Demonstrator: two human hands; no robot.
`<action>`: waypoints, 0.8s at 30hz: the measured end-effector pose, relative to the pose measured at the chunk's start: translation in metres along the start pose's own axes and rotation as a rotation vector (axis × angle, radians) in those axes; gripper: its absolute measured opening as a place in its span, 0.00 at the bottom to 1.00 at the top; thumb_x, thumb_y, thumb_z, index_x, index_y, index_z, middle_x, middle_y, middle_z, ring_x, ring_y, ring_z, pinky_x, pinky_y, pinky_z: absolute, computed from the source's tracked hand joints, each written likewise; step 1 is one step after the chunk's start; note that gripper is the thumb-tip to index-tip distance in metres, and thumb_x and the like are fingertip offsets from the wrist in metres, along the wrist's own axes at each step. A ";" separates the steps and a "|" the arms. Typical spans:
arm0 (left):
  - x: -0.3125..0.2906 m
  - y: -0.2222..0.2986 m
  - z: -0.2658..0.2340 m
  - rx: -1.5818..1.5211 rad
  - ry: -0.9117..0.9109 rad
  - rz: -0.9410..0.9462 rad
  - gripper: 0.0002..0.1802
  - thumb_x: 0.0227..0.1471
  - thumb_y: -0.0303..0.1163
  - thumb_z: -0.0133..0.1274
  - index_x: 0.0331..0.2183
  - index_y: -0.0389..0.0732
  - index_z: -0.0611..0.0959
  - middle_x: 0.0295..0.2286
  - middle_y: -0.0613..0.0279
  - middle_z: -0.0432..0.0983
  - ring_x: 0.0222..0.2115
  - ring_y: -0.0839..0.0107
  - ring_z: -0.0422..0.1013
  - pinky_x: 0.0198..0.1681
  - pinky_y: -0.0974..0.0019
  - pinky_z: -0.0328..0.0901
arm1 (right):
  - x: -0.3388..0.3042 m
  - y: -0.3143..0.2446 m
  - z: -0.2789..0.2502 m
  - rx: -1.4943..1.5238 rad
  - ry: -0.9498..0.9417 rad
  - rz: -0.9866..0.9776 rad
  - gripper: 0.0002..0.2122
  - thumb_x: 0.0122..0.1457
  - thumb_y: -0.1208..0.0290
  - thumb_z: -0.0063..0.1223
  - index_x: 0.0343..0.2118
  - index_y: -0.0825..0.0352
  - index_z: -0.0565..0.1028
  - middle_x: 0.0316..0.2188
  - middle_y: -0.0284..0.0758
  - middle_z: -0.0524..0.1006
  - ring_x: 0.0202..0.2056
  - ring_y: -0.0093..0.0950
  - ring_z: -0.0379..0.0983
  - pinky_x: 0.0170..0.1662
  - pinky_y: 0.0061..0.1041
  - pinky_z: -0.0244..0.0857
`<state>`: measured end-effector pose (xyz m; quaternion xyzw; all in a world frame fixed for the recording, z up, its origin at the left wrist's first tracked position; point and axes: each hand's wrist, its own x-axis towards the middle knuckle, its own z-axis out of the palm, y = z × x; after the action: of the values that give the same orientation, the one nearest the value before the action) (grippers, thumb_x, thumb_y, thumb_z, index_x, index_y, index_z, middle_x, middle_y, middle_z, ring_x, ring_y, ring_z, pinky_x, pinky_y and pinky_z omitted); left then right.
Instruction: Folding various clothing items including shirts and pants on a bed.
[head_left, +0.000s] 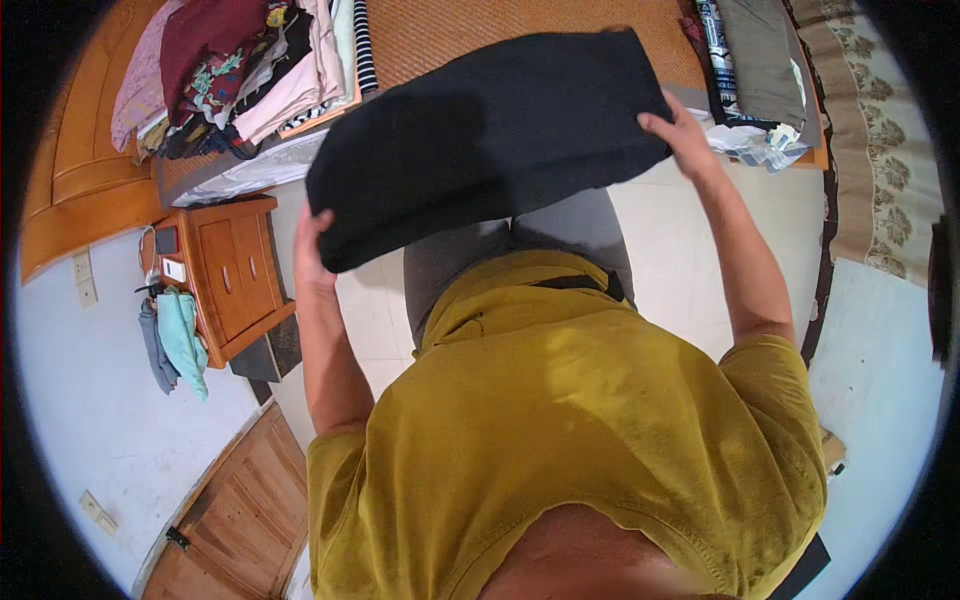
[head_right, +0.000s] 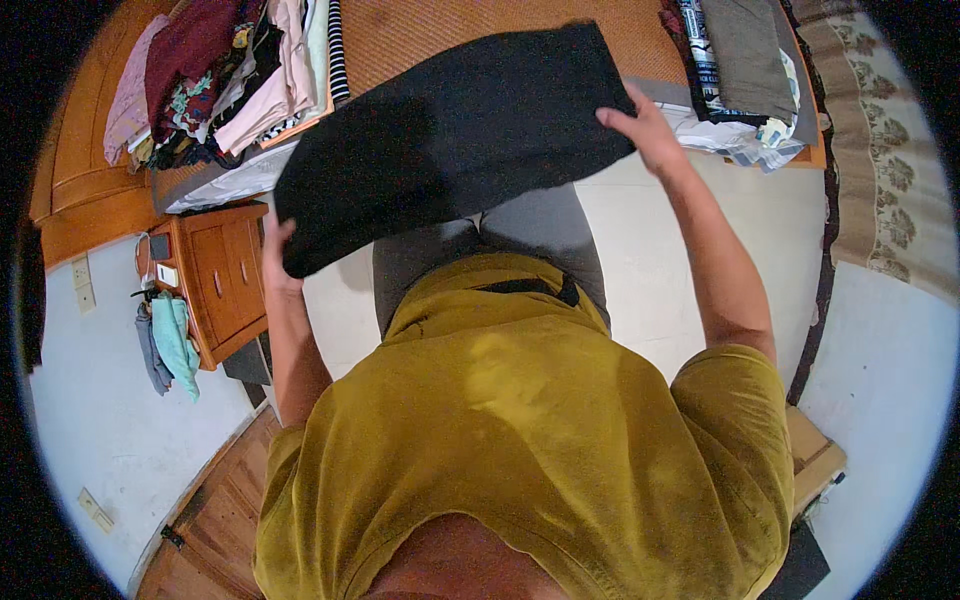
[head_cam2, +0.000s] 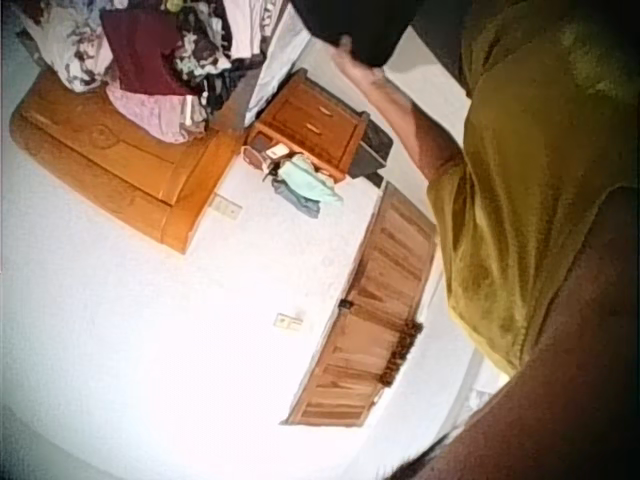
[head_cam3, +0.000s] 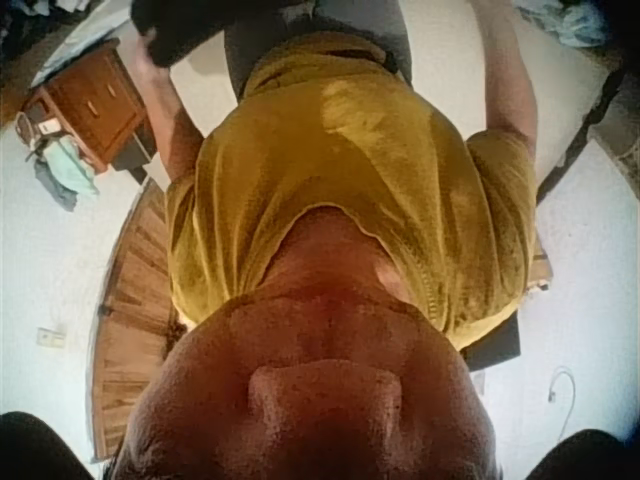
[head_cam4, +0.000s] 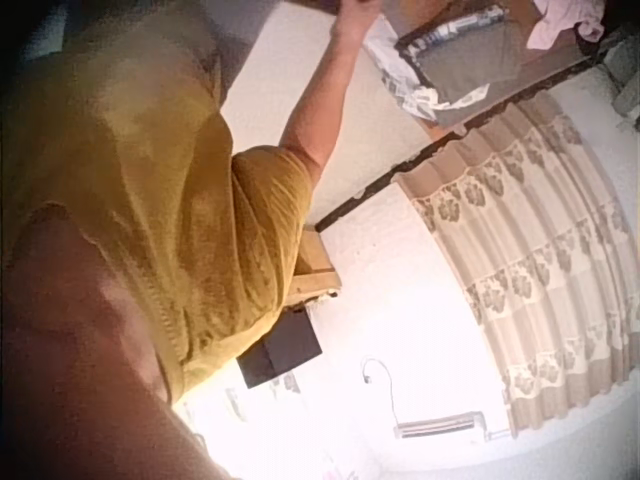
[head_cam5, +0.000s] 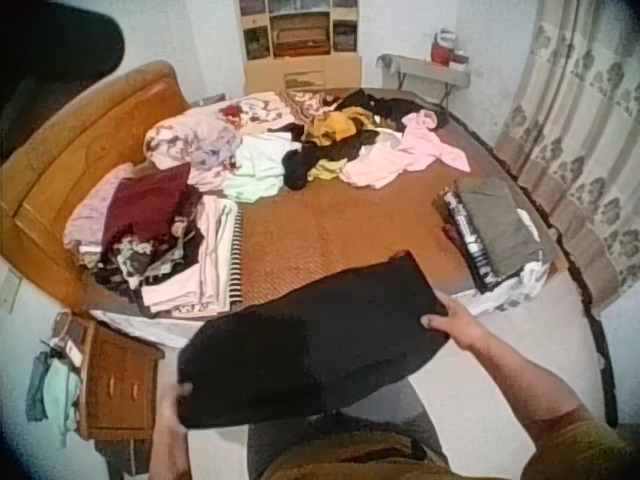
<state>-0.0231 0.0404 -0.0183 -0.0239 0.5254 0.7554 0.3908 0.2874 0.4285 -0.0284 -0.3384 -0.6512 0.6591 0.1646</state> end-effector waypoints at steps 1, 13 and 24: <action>0.001 -0.009 -0.008 0.271 -0.064 -0.027 0.27 0.43 0.28 0.46 0.49 0.34 0.65 0.41 0.52 0.69 0.42 0.65 0.67 0.48 0.66 0.61 | -0.004 0.018 -0.002 0.037 0.006 0.054 0.25 0.47 0.74 0.56 0.50 0.72 0.63 0.41 0.35 0.71 0.41 0.24 0.66 0.48 0.22 0.58; 0.032 -0.071 0.124 1.542 -0.293 0.985 0.30 0.38 0.37 0.57 0.45 0.38 0.70 0.49 0.44 0.58 0.51 0.48 0.54 0.53 0.50 0.50 | 0.001 0.073 -0.007 0.452 -0.080 0.663 0.25 0.46 0.65 0.59 0.45 0.72 0.66 0.39 0.40 0.73 0.41 0.30 0.70 0.47 0.27 0.63; 0.040 -0.184 0.214 1.471 -0.633 0.925 0.36 0.48 0.46 0.46 0.53 0.34 0.59 0.55 0.43 0.44 0.58 0.51 0.39 0.58 0.49 0.35 | -0.012 -0.027 -0.013 0.188 0.105 0.245 0.23 0.45 0.66 0.59 0.43 0.72 0.68 0.36 0.38 0.74 0.36 0.27 0.71 0.41 0.24 0.65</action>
<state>0.1430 0.2632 -0.0827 0.6501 0.6989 0.2836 0.0922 0.2984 0.4329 0.0014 -0.4323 -0.5310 0.7136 0.1481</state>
